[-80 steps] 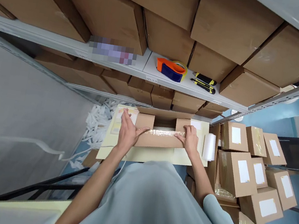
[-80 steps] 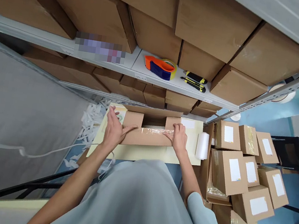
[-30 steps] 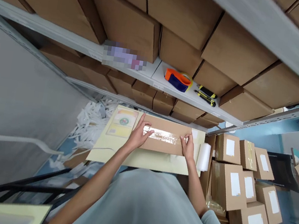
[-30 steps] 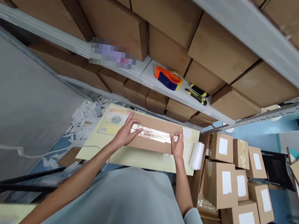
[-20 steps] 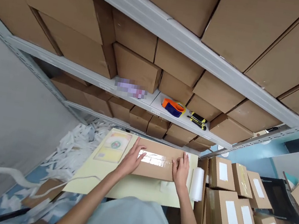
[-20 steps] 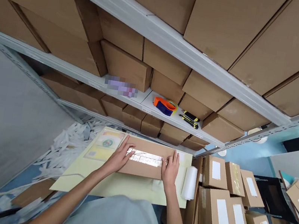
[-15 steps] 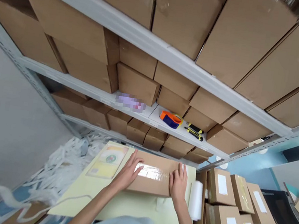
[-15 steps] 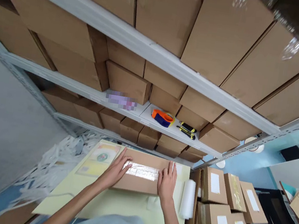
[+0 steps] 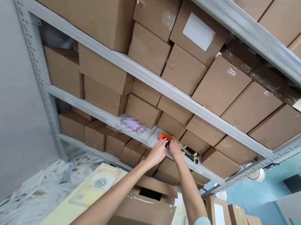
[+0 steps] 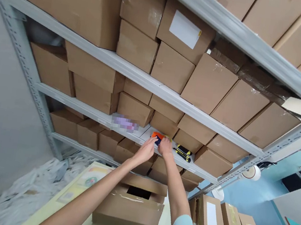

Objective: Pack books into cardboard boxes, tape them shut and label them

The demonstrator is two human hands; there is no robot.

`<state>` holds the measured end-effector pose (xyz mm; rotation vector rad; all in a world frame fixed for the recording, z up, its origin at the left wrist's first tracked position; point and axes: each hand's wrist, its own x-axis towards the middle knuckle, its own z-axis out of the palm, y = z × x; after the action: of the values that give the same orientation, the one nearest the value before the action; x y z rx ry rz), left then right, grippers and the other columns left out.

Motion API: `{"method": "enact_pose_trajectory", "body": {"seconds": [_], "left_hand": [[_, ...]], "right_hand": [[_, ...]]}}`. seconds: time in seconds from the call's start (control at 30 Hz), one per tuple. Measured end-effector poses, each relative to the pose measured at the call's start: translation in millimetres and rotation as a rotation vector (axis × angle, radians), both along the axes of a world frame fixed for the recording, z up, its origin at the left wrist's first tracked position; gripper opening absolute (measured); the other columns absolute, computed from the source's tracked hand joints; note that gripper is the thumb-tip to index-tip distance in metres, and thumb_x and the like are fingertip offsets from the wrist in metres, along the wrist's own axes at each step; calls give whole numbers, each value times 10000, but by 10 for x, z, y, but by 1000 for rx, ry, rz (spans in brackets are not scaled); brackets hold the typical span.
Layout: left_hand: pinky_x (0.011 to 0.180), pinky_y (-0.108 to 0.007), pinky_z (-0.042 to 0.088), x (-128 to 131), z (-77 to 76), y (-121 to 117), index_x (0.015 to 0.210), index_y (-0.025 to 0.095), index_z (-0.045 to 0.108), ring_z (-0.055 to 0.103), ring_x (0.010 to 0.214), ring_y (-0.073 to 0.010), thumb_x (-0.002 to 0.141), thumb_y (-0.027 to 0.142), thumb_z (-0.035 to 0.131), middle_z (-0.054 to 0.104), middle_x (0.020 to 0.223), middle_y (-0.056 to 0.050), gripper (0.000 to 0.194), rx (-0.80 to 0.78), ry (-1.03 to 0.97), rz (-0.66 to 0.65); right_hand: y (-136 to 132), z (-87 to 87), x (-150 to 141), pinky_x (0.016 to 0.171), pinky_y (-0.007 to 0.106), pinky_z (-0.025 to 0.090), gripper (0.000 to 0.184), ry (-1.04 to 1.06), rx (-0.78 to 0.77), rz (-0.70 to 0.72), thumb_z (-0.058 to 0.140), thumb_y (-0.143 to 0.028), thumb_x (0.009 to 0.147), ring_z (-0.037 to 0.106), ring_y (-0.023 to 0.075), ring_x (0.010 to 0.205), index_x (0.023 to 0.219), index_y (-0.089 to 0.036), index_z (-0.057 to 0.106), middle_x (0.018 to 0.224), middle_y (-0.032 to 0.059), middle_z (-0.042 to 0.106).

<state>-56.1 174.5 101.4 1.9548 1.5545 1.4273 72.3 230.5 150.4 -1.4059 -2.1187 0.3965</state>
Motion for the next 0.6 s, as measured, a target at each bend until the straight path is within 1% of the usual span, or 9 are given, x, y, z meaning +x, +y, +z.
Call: {"method": "enact_pose_trajectory", "body": {"seconds": [0.1,0.2,0.27,0.37,0.43,0.47,0.53,0.6], "left_hand": [[1314,-639,482,-112,-137,-196,1451,160,686,638,1486,-357,899,40,497,701,1516,-209,595,35,-27,36],[1292,-598,514,-267,-271,-470,1413,187,704,670,1439,-329,925,49,486,727,1475,-175,551,3,-51,76],[1257,-575,549,-350,-302,-651,1383,191,714,698,1397,-323,949,71,489,743,1446,-166,503,-45,-73,97],[1186,-543,605,-421,-287,-916,1336,204,725,745,1320,-321,992,150,532,770,1389,-152,398,-97,-141,116],[1130,-518,641,-427,-259,-1105,1315,221,725,780,1238,-303,1024,231,561,787,1335,-134,334,-99,-221,119],[1097,-500,658,-417,-240,-1204,1309,226,722,794,1190,-290,1037,270,569,792,1302,-125,315,-95,-267,117],[1030,-461,684,-370,-188,-1405,1302,236,716,805,1109,-263,1050,330,587,792,1239,-109,299,-85,-353,102],[994,-432,689,-301,-113,-1591,1286,252,717,800,1079,-250,1048,355,614,783,1202,-94,279,-72,-408,64]], "right_hand": [[109,-56,-98,1062,443,551,166,-5,-77,5,725,-330,956,725,309,1112,1011,-197,643,1024,156,787],[146,-70,-101,1030,444,554,203,13,-133,6,782,-330,908,743,328,1090,1000,-207,650,989,150,795],[154,-47,-73,1022,424,544,214,37,-156,6,789,-347,924,741,317,1105,1011,-207,652,975,134,787],[76,-37,-14,1007,401,541,240,77,-171,7,745,-410,984,729,282,1100,1058,-199,659,975,107,775],[-106,-91,22,1004,420,566,319,145,-172,15,701,-487,1001,731,284,1078,1106,-187,670,1021,117,788],[-248,-138,37,1003,440,584,378,223,-181,31,693,-536,991,738,292,1063,1124,-183,679,1050,125,798],[-630,-251,57,1009,476,614,496,466,-230,86,719,-629,944,758,309,1052,1159,-182,703,1114,136,820],[-1087,-347,57,1053,482,621,588,710,-314,157,788,-670,898,772,319,1124,1232,-190,725,1212,139,831]]}}
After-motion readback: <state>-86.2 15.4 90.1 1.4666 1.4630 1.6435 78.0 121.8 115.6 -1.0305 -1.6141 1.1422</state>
